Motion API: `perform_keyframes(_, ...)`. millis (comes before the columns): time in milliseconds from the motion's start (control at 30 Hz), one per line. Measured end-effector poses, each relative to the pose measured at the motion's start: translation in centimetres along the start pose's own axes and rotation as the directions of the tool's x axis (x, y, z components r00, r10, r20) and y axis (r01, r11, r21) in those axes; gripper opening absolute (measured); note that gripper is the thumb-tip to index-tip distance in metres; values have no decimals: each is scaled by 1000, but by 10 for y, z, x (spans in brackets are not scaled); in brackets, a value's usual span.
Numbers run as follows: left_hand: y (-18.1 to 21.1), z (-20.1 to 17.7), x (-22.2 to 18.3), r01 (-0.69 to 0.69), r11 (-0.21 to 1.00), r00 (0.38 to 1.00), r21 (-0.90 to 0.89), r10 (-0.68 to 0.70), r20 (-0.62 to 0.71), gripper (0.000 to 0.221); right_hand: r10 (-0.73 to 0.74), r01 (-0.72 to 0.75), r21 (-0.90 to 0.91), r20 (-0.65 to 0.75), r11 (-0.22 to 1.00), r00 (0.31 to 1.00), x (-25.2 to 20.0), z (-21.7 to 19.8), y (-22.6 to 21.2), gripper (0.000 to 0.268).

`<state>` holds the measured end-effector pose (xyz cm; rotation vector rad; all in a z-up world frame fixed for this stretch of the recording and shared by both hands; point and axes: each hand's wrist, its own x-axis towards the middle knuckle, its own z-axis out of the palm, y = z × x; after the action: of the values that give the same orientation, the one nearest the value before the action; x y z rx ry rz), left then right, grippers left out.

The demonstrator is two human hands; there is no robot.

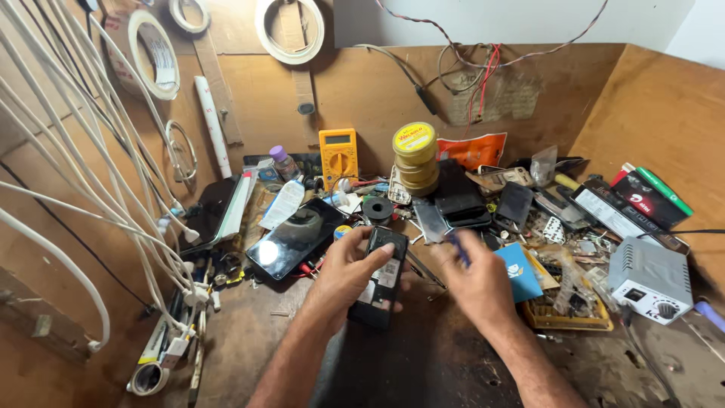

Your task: The person uses a screwdriver to manipulate the internal components of a mobile phone on a cluttered workbench.

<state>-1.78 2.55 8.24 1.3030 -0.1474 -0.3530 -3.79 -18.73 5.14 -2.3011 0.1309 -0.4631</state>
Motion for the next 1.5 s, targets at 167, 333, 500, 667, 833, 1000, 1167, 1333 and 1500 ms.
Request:
perform_keyframes(167,15,2,0,6,950,997,312,18,-77,47,-341,329,-183,-37,926,939,-5,6,-9,39)
perform_keyframes(333,7,-6,9,-38,815,997,578,66,-28,43,-241,238,-325,30,915,970,8,14,-15,41)
perform_keyframes(500,-7,-1,19,10,715,1000,699,-7,-8,42,-194,166,-342,-48,925,980,20,15,-6,40)
perform_keyframes(667,-10,17,17,-321,269,921,908,313,233,29,-223,178,-295,-127,939,967,20,18,7,41)
perform_keyframes(833,0,35,10,-211,73,928,975,327,177,28,-233,185,-244,-184,952,955,20,17,15,35)
perform_keyframes(1000,8,44,4,-168,-40,944,985,282,172,26,-242,200,-219,-183,955,953,18,16,13,33)
perform_keyframes(1167,4,44,1,-204,6,933,979,305,192,26,-196,156,-219,-176,963,965,16,15,11,30)
perform_keyframes(1333,0,41,0,-272,-32,900,962,346,266,21,-268,227,-202,-207,953,941,15,14,12,27)
perform_keyframes(1500,-2,43,-5,-208,-214,928,954,265,262,25,-281,240,-196,-219,951,934,13,13,9,25)
